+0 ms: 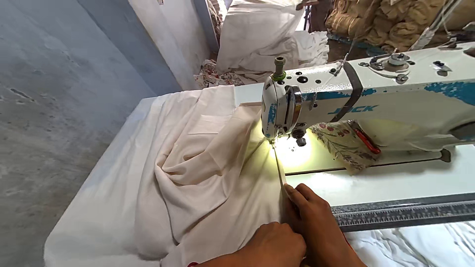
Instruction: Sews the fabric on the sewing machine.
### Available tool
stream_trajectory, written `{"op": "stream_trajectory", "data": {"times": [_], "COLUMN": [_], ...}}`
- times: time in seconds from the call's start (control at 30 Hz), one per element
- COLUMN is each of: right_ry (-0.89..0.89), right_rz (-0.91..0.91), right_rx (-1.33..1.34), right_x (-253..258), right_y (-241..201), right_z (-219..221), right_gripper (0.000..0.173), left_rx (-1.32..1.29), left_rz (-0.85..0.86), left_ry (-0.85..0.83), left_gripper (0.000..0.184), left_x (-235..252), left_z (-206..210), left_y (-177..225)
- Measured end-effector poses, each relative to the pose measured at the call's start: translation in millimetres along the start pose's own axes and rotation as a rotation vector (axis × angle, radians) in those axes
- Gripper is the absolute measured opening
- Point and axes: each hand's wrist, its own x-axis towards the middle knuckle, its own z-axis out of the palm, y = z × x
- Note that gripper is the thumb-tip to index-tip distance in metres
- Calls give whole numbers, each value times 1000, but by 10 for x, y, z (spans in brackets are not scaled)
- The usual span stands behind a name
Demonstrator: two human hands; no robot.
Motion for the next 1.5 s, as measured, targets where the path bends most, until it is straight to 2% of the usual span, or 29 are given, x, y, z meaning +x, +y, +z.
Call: {"op": "stream_trajectory", "data": {"times": [0.5,0.63,0.83,0.97,1.13,1.23,1.5], "right_ry": [-18,-28,-69,-86,-149,-160,-211], "right_rz": [12,21,32,39,92,99,141], "right_rx": [4,9,11,5,24,26,12], "right_x": [-3,-13,-5,0,46,51,80], "right_y": [-33,-38,-54,-65,-122,-122,-179], "right_z": [-41,-48,-78,-85,-135,-132,-176], "right_gripper": [29,30,31,32,33,32,32], "left_rx": [-31,-114,-116,-110,-229,-248,-162], "left_rz": [16,32,-28,-19,8,-10,-3], "left_ry": [24,23,13,60,140,138,222], "left_gripper": [19,19,23,25,28,30,36], "left_x": [-62,-65,-93,-96,-70,-71,-167], "left_z": [26,58,115,139,158,189,358], "left_y": [21,-59,-100,-153,-215,-190,-73]}}
